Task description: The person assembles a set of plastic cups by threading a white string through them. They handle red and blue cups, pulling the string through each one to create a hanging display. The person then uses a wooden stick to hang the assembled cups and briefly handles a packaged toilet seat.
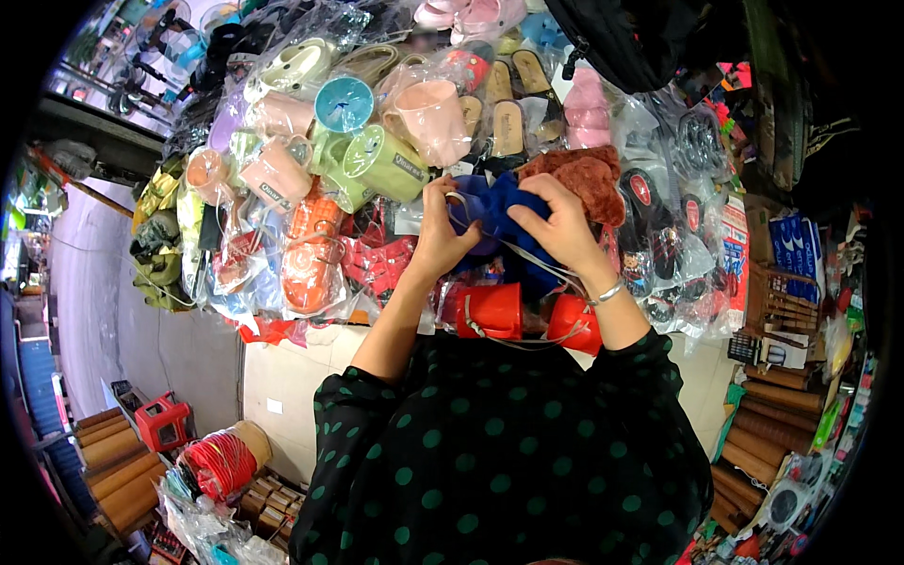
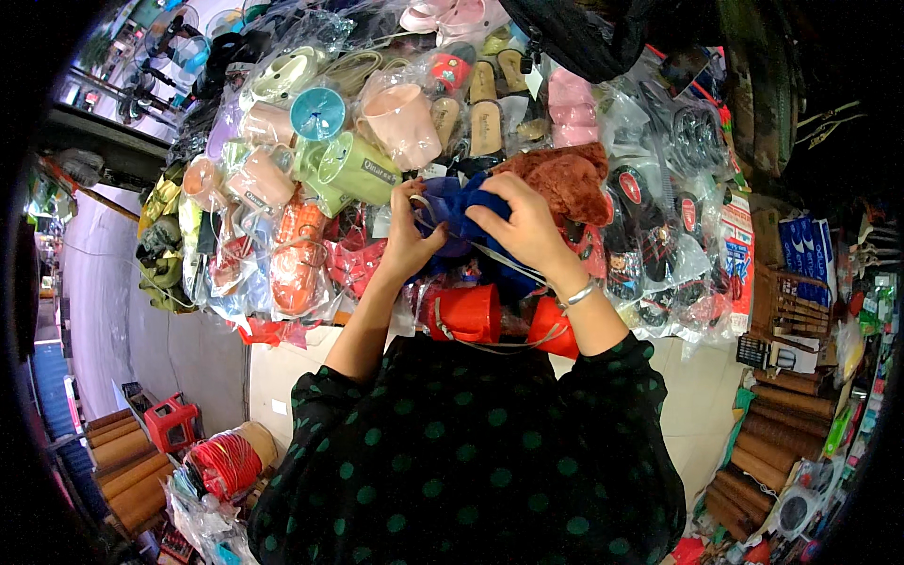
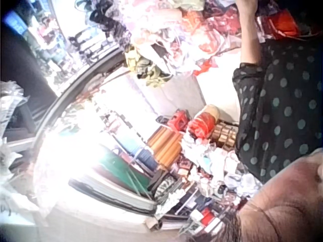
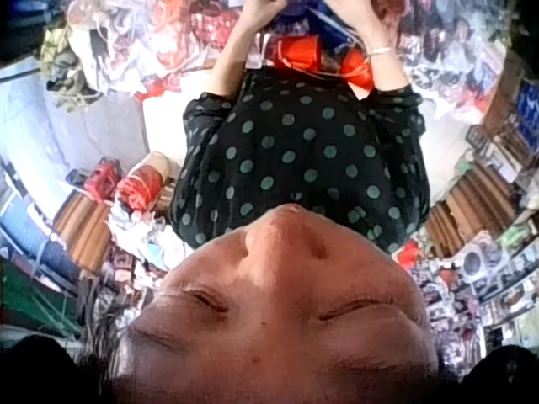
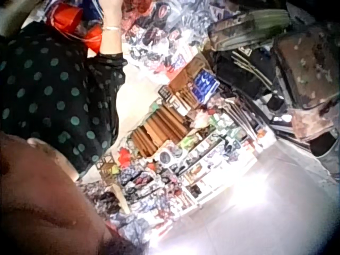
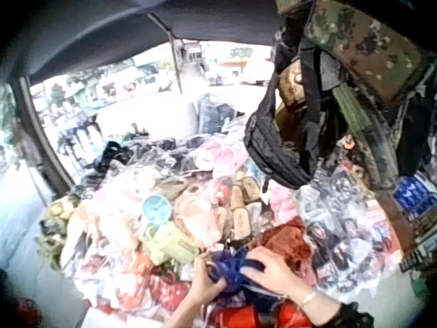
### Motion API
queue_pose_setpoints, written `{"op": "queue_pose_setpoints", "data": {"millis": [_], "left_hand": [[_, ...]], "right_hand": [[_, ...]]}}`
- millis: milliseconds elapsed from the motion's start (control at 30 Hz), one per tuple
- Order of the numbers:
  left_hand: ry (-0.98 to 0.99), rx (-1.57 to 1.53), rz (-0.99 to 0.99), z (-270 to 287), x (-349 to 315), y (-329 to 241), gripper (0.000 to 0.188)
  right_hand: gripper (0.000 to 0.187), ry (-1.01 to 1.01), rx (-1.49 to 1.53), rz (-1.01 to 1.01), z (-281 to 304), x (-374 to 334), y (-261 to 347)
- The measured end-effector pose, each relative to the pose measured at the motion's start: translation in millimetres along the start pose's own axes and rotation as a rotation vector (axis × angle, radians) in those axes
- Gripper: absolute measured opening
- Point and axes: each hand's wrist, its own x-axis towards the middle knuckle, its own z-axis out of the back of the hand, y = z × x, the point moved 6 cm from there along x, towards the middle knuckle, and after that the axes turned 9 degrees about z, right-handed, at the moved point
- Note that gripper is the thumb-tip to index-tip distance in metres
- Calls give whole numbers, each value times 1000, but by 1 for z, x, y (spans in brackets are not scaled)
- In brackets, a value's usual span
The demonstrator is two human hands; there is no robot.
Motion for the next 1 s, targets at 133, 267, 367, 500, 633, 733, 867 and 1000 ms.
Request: {"op": "queue_pose_setpoints", "data": {"millis": [133,267,367,500,633,733,867,1000], "left_hand": [[-3,7,-12,1,-2,-2,52],[-16,4,-46,1,-2,-2,50],[9,-59,-9,-6,0,-5,50],[10,-47,25,1,4,-2,54],[-5,-66,5,3,-5,4,56],[20,-45,3,2,-2,3,58],[0,-101,62,3,-1,10,58],[10,-200,179,5,-1,27,59]], "right_hand": [[21,173,-366,123,-19,8,16],[18,162,-369,69,-17,12,8],[16,75,-270,-33,-6,6,-19],[18,234,-524,-173,7,-13,-46],[16,-113,-211,-38,14,-14,-23],[15,-67,-161,106,-12,-3,2],[19,-162,-122,71,-22,-24,-30],[18,-59,-210,45,-20,-27,-26]]}}
